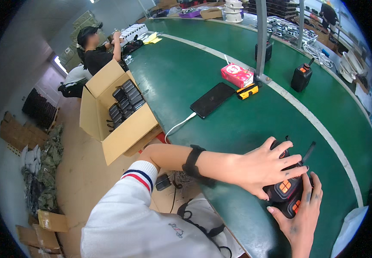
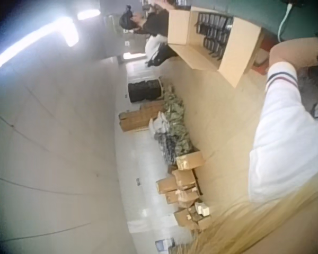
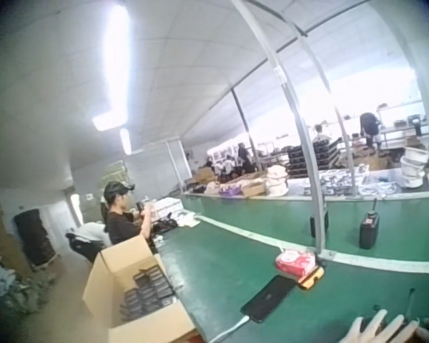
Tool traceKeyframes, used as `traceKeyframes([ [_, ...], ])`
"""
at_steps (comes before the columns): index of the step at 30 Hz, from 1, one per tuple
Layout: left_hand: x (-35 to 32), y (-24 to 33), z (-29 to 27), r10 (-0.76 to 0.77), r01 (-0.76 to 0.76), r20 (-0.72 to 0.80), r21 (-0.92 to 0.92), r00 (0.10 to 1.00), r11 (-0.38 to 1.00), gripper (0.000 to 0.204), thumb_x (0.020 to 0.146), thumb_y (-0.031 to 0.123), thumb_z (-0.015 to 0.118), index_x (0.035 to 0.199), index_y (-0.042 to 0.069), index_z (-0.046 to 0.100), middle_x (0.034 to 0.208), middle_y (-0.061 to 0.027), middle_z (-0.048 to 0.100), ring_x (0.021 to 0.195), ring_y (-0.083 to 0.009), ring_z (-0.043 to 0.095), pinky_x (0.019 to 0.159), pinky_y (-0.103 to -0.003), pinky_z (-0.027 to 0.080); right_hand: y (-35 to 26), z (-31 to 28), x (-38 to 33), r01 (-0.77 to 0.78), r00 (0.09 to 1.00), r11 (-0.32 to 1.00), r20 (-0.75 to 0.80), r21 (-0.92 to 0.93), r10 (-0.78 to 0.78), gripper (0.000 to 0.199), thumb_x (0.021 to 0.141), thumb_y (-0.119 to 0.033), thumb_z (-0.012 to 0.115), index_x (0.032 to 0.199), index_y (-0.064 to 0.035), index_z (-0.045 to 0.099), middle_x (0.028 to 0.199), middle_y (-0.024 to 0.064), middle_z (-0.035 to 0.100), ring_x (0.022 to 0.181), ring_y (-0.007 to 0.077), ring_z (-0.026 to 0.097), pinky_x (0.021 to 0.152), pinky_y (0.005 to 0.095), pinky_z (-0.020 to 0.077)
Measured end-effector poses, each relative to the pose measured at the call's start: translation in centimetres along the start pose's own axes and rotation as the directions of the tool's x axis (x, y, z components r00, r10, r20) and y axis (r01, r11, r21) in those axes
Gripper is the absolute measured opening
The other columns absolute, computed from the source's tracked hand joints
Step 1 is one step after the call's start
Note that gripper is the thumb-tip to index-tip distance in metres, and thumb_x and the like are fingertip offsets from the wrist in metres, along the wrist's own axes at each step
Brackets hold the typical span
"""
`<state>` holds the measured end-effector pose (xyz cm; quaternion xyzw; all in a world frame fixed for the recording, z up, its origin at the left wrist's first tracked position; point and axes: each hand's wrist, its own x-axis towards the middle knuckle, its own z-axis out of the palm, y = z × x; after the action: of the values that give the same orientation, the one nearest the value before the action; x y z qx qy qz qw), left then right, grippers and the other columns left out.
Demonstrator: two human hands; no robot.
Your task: Testing the functionality and indicator lights of several walkie-talkies on an assembly line.
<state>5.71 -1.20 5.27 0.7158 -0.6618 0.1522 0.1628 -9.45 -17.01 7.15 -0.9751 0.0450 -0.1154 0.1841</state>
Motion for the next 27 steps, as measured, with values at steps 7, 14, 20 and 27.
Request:
traceKeyframes([
  [7, 0.7, -0.4, 0.4, -0.048, 0.046, 0.06, 0.024, 0.997, 0.999, 0.102, 0.047, 0.05, 0.082, 0.131, 0.008, 0.042, 0.112, -0.0154, 0.05, 0.109, -0.036, 0.045, 0.069, -0.045, 0.04, 0.5, -0.1, 0.8, 0.062, 0.996, 0.998, -0.064, 0.032, -0.06, 0.086, 0.053, -0.016, 0.077, 0.13, -0.0024, 0.04, 0.124, 0.0163, 0.045, 0.113, 0.0327, 0.048, 0.094, 0.0418, 0.0423],
  [14, -0.4, -1.3, 0.6, -0.141, 0.142, -0.045, 0.019, 0.989, 0.99, 0.096, 0.045, 0.047, 0.08, 0.125, 0.009, 0.043, 0.108, -0.0137, 0.05, 0.106, -0.0322, 0.046, 0.067, -0.044, 0.037, 10.5, -2.4, 5.4, -0.039, 0.968, 0.952, -0.223, 0.305, 0.111, 0.072, 0.066, -0.015, 0.07, 0.129, -0.0014, 0.039, 0.115, 0.0148, 0.047, 0.105, 0.0256, 0.048, 0.095, 0.0357, 0.0377],
  [20, 0.8, -0.8, 0.6, -0.115, 0.116, -0.055, 0.012, 0.992, 0.993, 0.096, 0.044, 0.047, 0.081, 0.125, 0.012, 0.043, 0.109, -0.0109, 0.049, 0.104, -0.0299, 0.045, 0.069, -0.043, 0.035, 33.5, -4.3, 14.8, -0.075, 0.858, 0.997, -0.51, -0.021, 0.054, 0.069, 0.073, -0.022, 0.073, 0.128, 0.0022, 0.039, 0.115, 0.0201, 0.05, 0.101, 0.0302, 0.05, 0.09, 0.0381, 0.0407],
  [27, 0.0, -1.3, -0.6, -0.153, 0.153, 0.005, -0.045, 0.988, 0.987, 0.091, 0.049, 0.044, 0.08, 0.128, 0.015, 0.044, 0.115, -0.0082, 0.049, 0.109, -0.0281, 0.044, 0.074, -0.042, 0.033, 29.6, -0.6, 19.3, -0.332, 0.862, 0.929, -0.454, -0.165, 0.227, 0.062, 0.07, -0.031, 0.075, 0.12, -0.0064, 0.047, 0.118, 0.0185, 0.05, 0.104, 0.0324, 0.057, 0.091, 0.0426, 0.0443],
])
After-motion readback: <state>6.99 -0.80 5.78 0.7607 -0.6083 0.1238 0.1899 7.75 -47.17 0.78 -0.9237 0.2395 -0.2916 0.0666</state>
